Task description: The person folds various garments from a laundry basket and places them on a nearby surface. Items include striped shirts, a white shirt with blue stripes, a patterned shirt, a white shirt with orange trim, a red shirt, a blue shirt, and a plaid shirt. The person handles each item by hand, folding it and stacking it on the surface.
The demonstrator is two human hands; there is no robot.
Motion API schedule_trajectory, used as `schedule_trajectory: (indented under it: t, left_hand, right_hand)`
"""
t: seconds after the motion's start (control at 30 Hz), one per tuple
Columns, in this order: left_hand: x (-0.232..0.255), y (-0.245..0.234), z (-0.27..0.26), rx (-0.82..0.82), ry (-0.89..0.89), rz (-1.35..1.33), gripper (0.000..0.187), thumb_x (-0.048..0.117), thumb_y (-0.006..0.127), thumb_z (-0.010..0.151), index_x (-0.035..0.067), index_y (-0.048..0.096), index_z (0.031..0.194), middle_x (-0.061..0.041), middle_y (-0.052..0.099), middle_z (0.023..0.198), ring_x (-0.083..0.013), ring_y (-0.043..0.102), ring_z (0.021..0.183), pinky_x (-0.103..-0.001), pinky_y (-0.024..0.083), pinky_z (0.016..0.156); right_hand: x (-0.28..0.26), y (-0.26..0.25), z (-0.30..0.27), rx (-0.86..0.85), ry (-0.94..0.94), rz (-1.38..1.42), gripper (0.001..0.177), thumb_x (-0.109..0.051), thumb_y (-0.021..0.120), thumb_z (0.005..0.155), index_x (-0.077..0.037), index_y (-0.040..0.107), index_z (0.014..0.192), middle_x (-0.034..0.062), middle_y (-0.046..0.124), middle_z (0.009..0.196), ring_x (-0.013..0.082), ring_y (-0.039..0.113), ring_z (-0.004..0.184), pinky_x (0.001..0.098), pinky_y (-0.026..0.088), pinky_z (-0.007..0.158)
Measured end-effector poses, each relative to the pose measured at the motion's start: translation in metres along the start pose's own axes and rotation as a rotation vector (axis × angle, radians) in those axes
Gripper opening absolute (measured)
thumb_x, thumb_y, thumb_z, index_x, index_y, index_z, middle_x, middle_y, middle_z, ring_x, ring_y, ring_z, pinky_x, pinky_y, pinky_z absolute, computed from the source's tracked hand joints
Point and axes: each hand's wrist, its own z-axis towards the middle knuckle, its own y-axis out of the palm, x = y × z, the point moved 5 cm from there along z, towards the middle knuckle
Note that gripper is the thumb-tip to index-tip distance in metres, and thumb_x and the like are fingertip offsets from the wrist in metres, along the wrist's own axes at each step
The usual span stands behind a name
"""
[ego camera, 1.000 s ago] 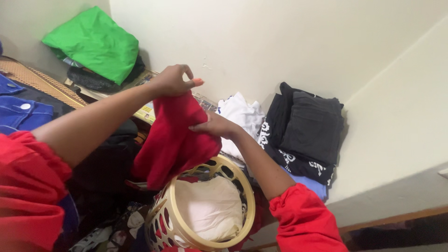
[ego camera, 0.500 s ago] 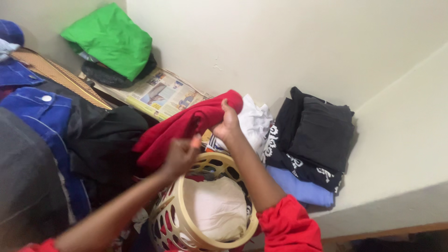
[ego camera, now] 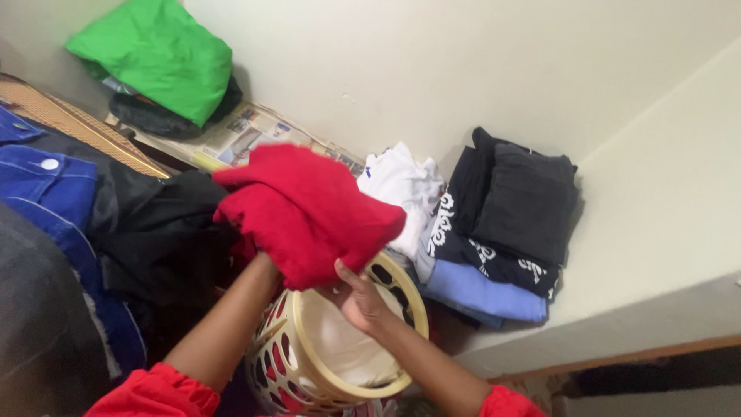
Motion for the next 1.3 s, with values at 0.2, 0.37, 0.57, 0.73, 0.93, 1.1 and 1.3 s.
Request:
schedule_trajectory:
  t: [0.2,0.37,0.57,0.73,0.93,1.1,1.3]
  left_hand:
    - [0.016,-0.016,-0.01,0.034,-0.053,0.015,0.064,0.032,0.053,0.091,0.004,0.041,0.148,-0.018,0.054,0.144,-0.0299,0.061,0.124,-0.041,0.056,0.097]
    - [-0.011,-0.013,-0.011,0.033,-0.122,0.014,0.064,0.034,0.051,0.092,0.004,0.041,0.148,-0.018,0.054,0.145,-0.0304,0.061,0.125,-0.041,0.055,0.098]
    - [-0.023,-0.012,-0.022,0.03,-0.126,-0.006,0.064,0.036,0.048,0.094,0.003,0.041,0.148,-0.018,0.053,0.146,-0.0309,0.06,0.126,-0.042,0.053,0.1]
    - [-0.011,-0.005,-0.026,-0.017,-0.087,-0.023,0.063,0.038,0.046,0.095,0.003,0.042,0.148,-0.018,0.053,0.147,-0.0314,0.059,0.127,-0.043,0.052,0.102]
    - [0.0,0.002,-0.021,-0.07,-0.11,-0.003,0.064,0.04,0.044,0.097,0.003,0.042,0.148,-0.018,0.053,0.148,-0.0319,0.058,0.128,-0.044,0.05,0.104]
    - [-0.003,-0.003,-0.022,-0.052,-0.145,0.004,0.064,0.042,0.041,0.098,0.003,0.043,0.149,-0.018,0.052,0.149,-0.0324,0.058,0.129,-0.045,0.049,0.105]
    - [-0.03,-0.008,-0.029,-0.027,-0.252,0.03,0.064,0.044,0.039,0.099,0.002,0.043,0.149,-0.018,0.052,0.15,-0.0329,0.057,0.13,-0.046,0.047,0.107]
  right_hand:
    - [-0.107,-0.105,0.016,0.611,-0.567,-0.451,0.048,-0.039,0.058,0.097,-0.014,0.051,0.138,0.0028,0.061,0.129,0.0157,0.057,0.12,0.0382,0.043,0.102]
    - [-0.148,-0.011,0.085,0.245,-0.518,-1.139,0.044,-0.043,0.06,0.102,-0.002,0.071,0.114,0.0075,0.074,0.105,0.0166,0.068,0.099,0.0291,0.052,0.089]
    - [-0.154,0.009,0.121,0.267,-0.712,-1.454,0.035,-0.035,0.06,0.105,-0.005,0.076,0.102,0.0112,0.073,0.093,0.021,0.068,0.087,0.0361,0.053,0.08]
    - [-0.18,-0.03,0.126,0.46,-0.69,-1.188,0.036,-0.033,0.053,0.109,-0.005,0.074,0.1,0.0084,0.072,0.084,0.0166,0.065,0.077,0.0326,0.052,0.076]
    - [-0.165,-0.05,0.117,0.253,-0.448,-0.761,0.054,-0.049,0.054,0.102,0.0,0.069,0.118,0.0127,0.076,0.108,0.0189,0.07,0.096,0.0331,0.056,0.086]
    - [-0.12,-0.044,0.068,0.067,0.207,-0.274,0.095,-0.08,0.034,0.094,-0.002,0.054,0.145,0.0149,0.067,0.133,0.0266,0.065,0.116,0.0391,0.052,0.099]
    - [-0.102,-0.016,0.013,-0.786,-0.011,0.248,0.104,-0.084,0.037,0.095,-0.003,0.033,0.161,0.0182,0.04,0.163,0.0315,0.042,0.15,0.0445,0.037,0.124]
